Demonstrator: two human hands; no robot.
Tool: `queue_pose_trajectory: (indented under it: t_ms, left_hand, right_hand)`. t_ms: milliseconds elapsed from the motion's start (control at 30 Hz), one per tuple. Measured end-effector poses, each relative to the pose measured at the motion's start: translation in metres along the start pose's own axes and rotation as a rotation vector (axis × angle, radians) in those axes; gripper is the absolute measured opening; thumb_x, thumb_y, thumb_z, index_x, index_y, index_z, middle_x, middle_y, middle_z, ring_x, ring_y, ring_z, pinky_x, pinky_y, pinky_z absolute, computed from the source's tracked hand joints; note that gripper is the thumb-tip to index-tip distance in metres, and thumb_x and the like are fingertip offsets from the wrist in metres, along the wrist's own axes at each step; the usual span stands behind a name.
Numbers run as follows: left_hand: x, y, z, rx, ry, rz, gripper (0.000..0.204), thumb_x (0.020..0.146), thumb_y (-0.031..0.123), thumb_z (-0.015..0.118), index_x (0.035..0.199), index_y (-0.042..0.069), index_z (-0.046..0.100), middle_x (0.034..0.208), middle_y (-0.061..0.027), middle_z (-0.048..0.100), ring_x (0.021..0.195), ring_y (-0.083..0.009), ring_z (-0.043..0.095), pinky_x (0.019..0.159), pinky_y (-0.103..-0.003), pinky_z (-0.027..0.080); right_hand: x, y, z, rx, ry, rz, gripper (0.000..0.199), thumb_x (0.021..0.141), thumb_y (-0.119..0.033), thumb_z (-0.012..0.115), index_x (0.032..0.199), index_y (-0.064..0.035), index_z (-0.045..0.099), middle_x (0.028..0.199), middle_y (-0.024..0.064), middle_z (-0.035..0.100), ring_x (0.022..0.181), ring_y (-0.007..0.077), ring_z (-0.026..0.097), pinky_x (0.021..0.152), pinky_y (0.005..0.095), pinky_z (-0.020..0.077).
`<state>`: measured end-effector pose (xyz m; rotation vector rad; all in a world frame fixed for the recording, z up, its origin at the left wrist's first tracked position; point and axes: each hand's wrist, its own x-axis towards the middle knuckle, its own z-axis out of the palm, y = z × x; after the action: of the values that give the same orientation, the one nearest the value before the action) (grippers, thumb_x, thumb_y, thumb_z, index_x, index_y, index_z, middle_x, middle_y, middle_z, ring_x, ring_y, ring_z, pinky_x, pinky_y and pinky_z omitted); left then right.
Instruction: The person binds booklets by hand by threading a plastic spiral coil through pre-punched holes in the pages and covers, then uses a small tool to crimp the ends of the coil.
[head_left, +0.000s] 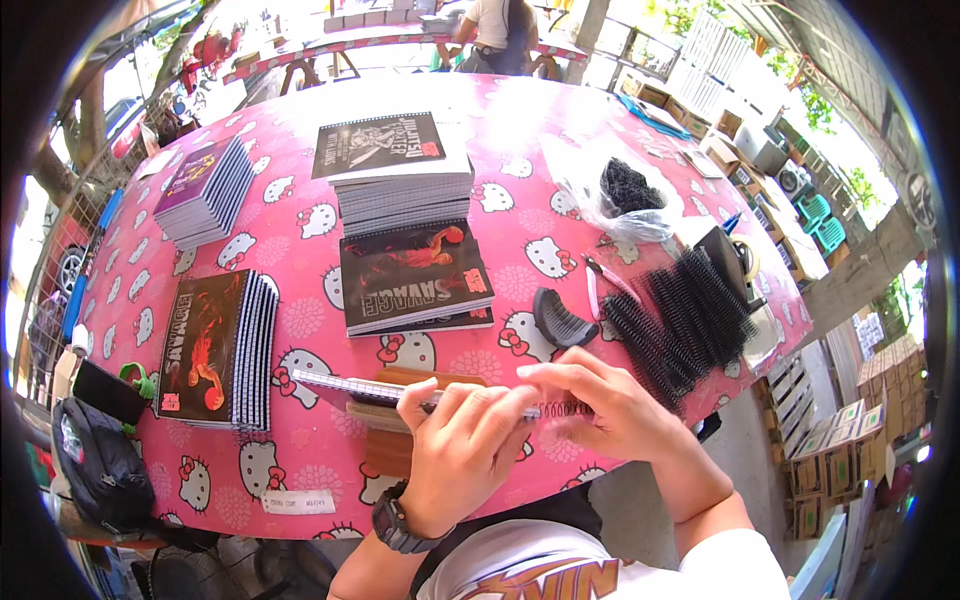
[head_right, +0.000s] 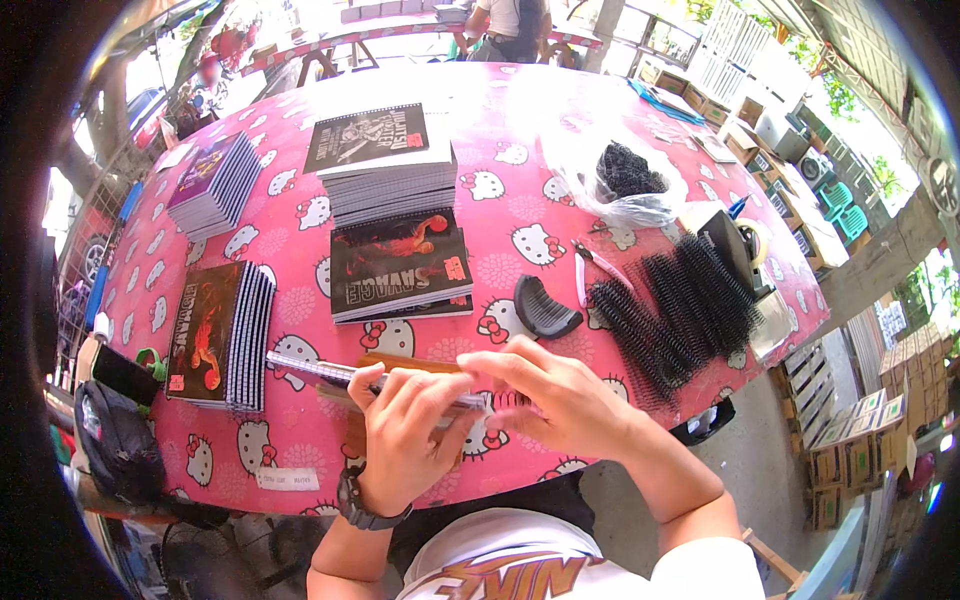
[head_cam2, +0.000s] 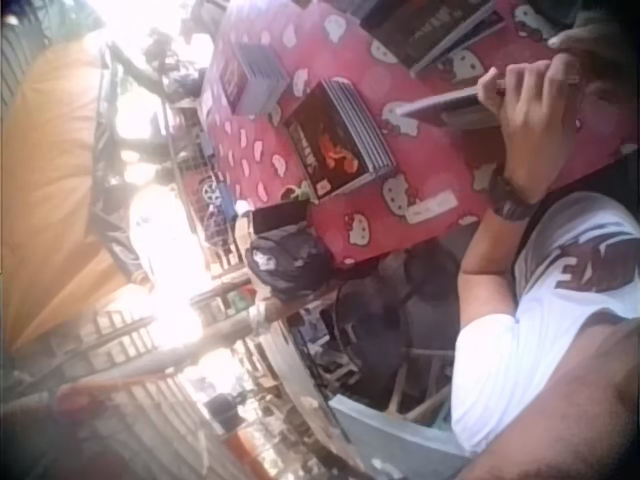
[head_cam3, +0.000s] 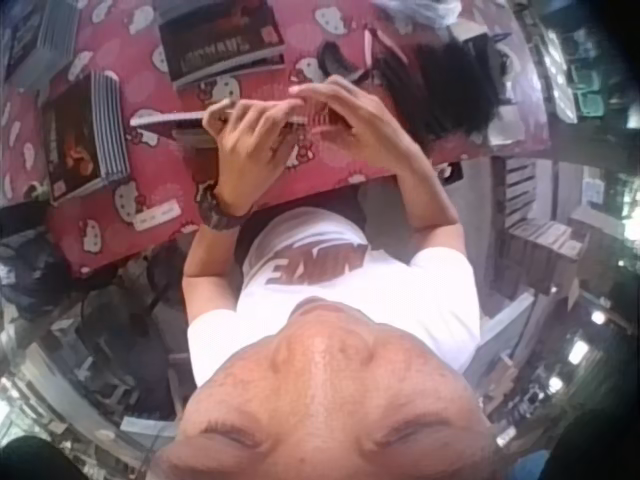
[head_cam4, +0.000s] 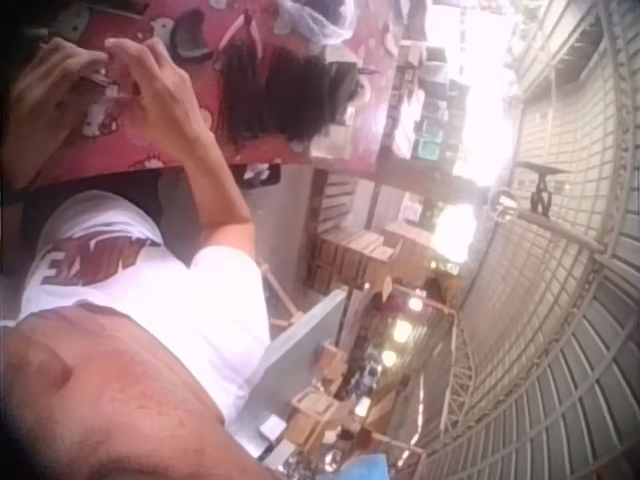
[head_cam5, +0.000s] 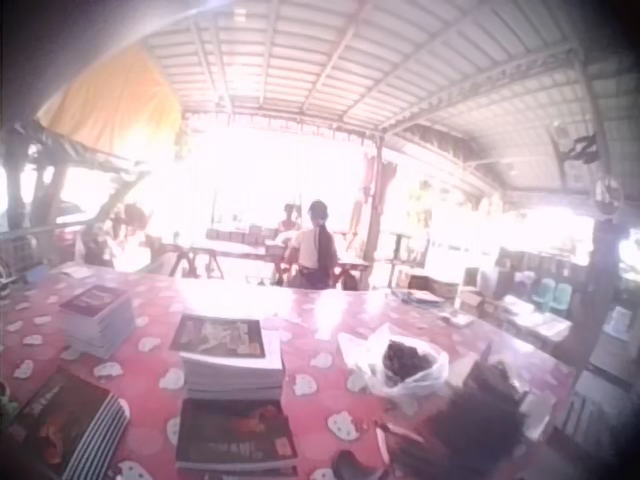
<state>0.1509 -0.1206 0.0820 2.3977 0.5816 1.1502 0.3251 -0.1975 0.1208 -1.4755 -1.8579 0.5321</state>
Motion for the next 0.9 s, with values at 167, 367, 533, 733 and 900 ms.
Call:
queue_pose_trajectory:
  t_ms: [167,367,533,733,900]
  left_hand:
    - [0.002,-0.008,-0.008,0.095,-0.132,0.108,0.024,0.074,0.024,0.070,0.096,0.022,0.061,0.085,0.0079,0.057,0.081,-0.0110,0.055,0.097,-0.053,0.018]
    - [0.000,-0.008,-0.009,0.149,-0.115,0.110,0.020,0.078,0.032,0.068,0.094,0.023,0.062,0.084,0.0084,0.056,0.082,-0.0107,0.054,0.099,-0.054,0.015]
    - [0.002,-0.006,-0.006,0.124,-0.099,0.101,0.021,0.078,0.032,0.067,0.096,0.022,0.061,0.089,0.0078,0.055,0.086,-0.0113,0.055,0.098,-0.053,0.017]
    - [0.003,-0.002,-0.012,0.084,-0.130,0.045,0.015,0.078,0.031,0.068,0.089,0.022,0.063,0.091,0.0063,0.054,0.094,-0.0140,0.054,0.101,-0.052,0.013]
    - [0.004,-0.008,-0.010,0.080,-0.145,0.078,0.010,0.080,0.029,0.066,0.083,0.020,0.064,0.094,0.0079,0.056,0.095,-0.0148,0.055,0.105,-0.051,0.008]
  right_hand:
    - [-0.001,0.018,-0.003,0.232,-0.090,0.207,0.039,0.087,-0.007,0.059,0.125,-0.0067,0.049,0.079,0.0102,0.063,0.075,0.0240,0.064,0.069,0.0312,0.0509]
    - [0.004,0.113,0.016,-0.755,0.102,0.419,0.044,0.078,-0.036,0.068,0.108,-0.0053,0.059,0.106,0.0130,0.056,0.104,0.0316,0.049,0.090,0.0401,0.0432]
    - [-0.010,0.140,0.019,-0.467,0.112,0.238,0.025,0.074,-0.015,0.069,0.096,-0.0069,0.061,0.101,0.0085,0.057,0.105,0.0303,0.046,0.092,0.0411,0.0399]
    - [0.011,0.137,0.040,-0.532,0.269,0.391,0.042,0.070,-0.039,0.074,0.086,-0.0038,0.056,0.095,0.0175,0.046,0.101,0.0339,0.039,0.092,0.0434,0.0316]
    - [0.018,0.143,0.054,-0.559,0.361,0.394,0.047,0.070,-0.038,0.074,0.102,-0.0084,0.055,0.102,0.0159,0.046,0.106,0.0354,0.039,0.094,0.0469,0.0324]
